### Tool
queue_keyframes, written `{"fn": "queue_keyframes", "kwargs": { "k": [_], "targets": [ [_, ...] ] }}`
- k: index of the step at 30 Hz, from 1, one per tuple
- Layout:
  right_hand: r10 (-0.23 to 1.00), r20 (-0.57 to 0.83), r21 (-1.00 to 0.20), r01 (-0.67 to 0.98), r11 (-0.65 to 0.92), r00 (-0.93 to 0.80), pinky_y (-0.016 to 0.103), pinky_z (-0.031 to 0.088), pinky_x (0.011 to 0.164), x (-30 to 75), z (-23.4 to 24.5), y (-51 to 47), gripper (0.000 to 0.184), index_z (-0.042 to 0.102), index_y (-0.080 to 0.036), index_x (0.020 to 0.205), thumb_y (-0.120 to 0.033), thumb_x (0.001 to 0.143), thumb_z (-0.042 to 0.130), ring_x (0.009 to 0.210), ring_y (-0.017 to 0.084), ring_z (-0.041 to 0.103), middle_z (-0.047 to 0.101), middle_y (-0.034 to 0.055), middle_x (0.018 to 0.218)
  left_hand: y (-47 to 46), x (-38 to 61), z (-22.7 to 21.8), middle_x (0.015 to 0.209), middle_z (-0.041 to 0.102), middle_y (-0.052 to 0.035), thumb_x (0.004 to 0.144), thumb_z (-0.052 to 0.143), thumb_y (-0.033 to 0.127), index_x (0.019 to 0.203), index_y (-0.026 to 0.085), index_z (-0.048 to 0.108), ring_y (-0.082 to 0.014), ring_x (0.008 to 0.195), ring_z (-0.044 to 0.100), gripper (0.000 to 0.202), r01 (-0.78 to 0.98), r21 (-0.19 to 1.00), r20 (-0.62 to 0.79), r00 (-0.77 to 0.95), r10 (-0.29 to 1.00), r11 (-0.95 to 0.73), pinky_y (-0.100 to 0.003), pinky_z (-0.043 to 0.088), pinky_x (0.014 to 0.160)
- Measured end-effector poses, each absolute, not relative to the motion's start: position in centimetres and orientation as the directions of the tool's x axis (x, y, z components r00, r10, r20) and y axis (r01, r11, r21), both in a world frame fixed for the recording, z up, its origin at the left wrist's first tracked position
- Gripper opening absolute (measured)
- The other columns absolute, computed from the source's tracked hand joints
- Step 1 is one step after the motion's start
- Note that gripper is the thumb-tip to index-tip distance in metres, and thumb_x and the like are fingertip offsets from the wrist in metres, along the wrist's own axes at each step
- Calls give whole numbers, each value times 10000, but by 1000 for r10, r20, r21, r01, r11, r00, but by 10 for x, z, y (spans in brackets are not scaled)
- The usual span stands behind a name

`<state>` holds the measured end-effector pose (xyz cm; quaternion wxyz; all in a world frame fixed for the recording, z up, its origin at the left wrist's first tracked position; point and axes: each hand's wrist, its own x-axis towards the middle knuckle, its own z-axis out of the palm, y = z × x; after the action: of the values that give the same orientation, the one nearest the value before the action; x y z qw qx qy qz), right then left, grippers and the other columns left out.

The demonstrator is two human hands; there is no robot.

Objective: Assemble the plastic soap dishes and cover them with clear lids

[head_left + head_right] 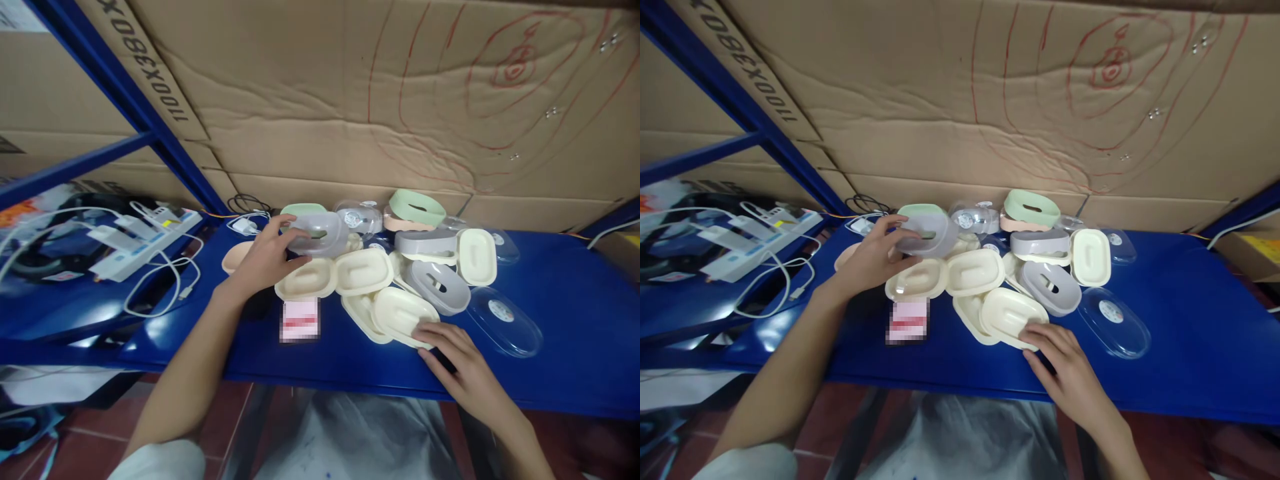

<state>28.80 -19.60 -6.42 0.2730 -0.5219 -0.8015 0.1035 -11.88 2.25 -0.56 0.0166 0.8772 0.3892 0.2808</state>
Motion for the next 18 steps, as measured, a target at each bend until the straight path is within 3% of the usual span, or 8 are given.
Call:
{"fn": "queue_keyframes", "kwargs": {
  "k": [7,13,18],
  "targets": [
    [898,325,-458,781,425,-298,448,572,1057,287,-61,-195,258,705,-342,1321,-339,1078,617,1294,264,685,734,54,1354,60,-121,1,1451,518,-133,994,694,444,1320,234,697,-338,1397,553,387,781,273,588,327,740,-562,-533,453,1221],
    [904,309,-459,787,413,-294,465,570,1069,287,-62,-196,275,690,-354,1344,-337,1082,608,1315,267,669,719,52,1380,102,-120,16,1359,611,-118,998,651,493,1386,224,660,-332,1309,616,473,799,290,478,357,803,-527,-531,477,1190],
    [898,320,-452,785,424,-301,465,571,1062,287,-63,-195,277,694,-348,1344,-340,1082,605,1319,274,670,724,57,1379,109,-126,12,1417,567,-152,977,660,496,1486,210,582,-359,1334,602,589,839,302,484,275,831,-453,-559,479,1179]
  ]
}}
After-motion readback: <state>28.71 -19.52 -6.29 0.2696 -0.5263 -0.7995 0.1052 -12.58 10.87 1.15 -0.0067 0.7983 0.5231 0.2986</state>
